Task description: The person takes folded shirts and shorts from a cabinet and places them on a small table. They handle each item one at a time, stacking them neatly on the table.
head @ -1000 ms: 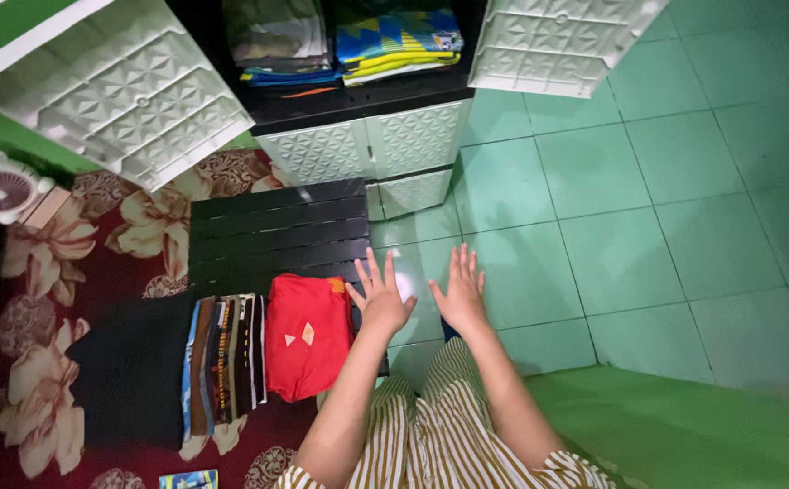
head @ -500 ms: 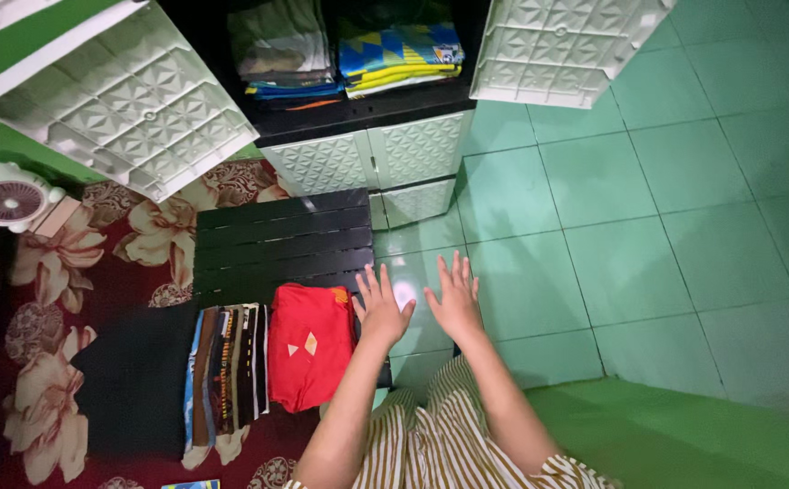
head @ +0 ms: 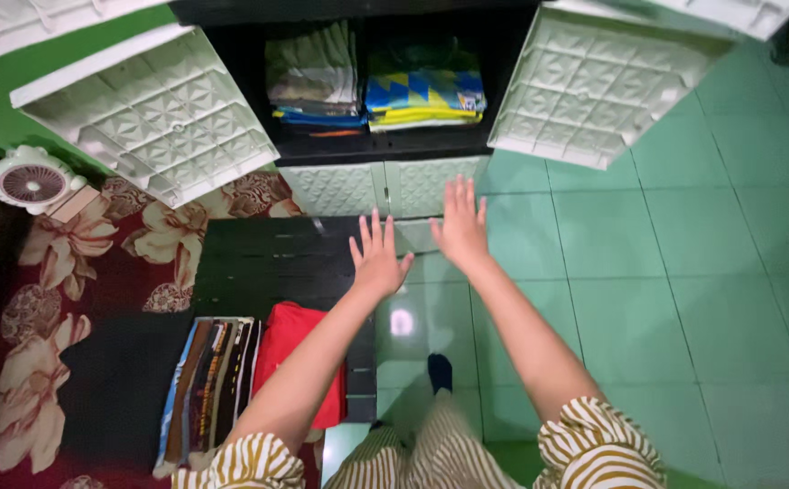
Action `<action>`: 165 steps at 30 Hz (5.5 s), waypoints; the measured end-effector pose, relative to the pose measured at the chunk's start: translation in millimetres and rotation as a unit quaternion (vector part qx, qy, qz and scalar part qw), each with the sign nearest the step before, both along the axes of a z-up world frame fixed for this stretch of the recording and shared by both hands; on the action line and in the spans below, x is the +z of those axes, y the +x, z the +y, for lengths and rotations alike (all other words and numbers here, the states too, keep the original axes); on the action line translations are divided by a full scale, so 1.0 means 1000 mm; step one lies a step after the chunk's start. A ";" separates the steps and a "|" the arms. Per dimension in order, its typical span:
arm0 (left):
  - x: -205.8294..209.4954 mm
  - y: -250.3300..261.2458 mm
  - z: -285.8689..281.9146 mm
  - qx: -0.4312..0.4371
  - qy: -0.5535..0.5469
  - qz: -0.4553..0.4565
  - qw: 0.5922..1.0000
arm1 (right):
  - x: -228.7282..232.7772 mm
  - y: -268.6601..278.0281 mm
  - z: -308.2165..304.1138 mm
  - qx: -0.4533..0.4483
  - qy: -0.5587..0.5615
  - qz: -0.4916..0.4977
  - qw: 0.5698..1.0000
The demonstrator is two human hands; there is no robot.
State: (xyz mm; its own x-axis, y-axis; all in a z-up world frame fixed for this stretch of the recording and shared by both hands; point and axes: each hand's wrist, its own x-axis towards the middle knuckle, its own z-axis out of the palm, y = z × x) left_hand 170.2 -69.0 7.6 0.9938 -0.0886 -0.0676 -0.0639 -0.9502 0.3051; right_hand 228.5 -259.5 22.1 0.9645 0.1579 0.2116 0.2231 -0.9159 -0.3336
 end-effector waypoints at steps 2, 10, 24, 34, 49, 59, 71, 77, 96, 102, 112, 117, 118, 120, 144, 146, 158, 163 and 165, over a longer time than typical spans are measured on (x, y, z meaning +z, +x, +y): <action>0.016 0.033 -0.006 0.004 0.022 -0.041 0.999 | 0.014 0.036 -0.008 -0.006 0.004 -0.015 1.000; 0.019 0.135 -0.033 0.019 0.019 -0.075 0.997 | 0.005 0.131 -0.012 -0.007 0.002 -0.058 0.998; -0.110 0.249 -0.007 -0.013 0.025 -0.114 0.993 | -0.093 0.237 0.011 0.044 -0.003 -0.047 0.998; -0.138 0.268 0.009 -0.031 0.014 -0.244 0.969 | -0.083 0.296 0.023 0.074 0.021 -0.220 0.973; -0.102 0.251 -0.002 -0.012 0.069 -0.137 0.988 | -0.092 0.343 0.023 0.020 0.009 -0.199 0.980; -0.129 0.282 0.020 -0.067 -0.051 -0.105 0.991 | -0.058 0.327 0.021 -0.025 -0.009 -0.058 0.998; -0.138 0.298 0.052 0.183 -0.753 0.135 0.618 | -0.080 0.200 0.004 0.124 0.103 -0.147 0.976; -0.137 0.284 0.042 0.220 -0.740 0.148 0.618 | -0.153 0.224 -0.024 -0.108 0.328 -0.168 0.923; -0.098 0.154 0.090 0.150 -0.702 0.061 0.693 | -0.125 0.169 -0.049 -0.020 0.709 0.291 0.642; -0.065 0.097 0.114 0.182 -0.716 0.036 0.673 | -0.094 0.145 -0.033 0.050 0.713 0.297 0.634; -0.054 -0.019 0.151 0.216 -0.739 -0.080 0.633 | -0.076 0.116 0.044 0.097 0.662 0.342 0.660; -0.057 -0.075 0.166 0.274 -0.743 -0.110 0.601 | -0.088 0.111 0.082 0.129 0.627 0.394 0.660; -0.057 -0.085 0.167 0.279 -0.742 -0.122 0.597 | -0.090 0.111 0.090 0.140 0.622 0.404 0.656; -0.058 -0.107 0.167 0.291 -0.740 -0.150 0.588 | -0.095 0.111 0.107 0.164 0.609 0.428 0.648; -0.223 -0.261 0.007 0.562 -0.687 -0.281 0.364 | -0.231 0.058 0.202 0.333 0.306 0.597 0.662; -0.243 -0.273 -0.007 0.575 -0.657 -0.290 0.392 | -0.250 0.040 0.208 0.352 0.290 0.616 0.642; -0.301 -0.299 0.032 0.585 -0.608 -0.321 0.430 | -0.279 0.001 0.299 0.535 0.195 0.464 0.679; -0.325 -0.303 0.061 0.596 -0.606 -0.311 0.425 | -0.324 0.000 0.333 0.540 0.216 0.445 0.681; -0.339 -0.302 0.066 0.620 -0.594 -0.306 0.411 | -0.356 -0.004 0.338 0.506 0.218 0.460 0.696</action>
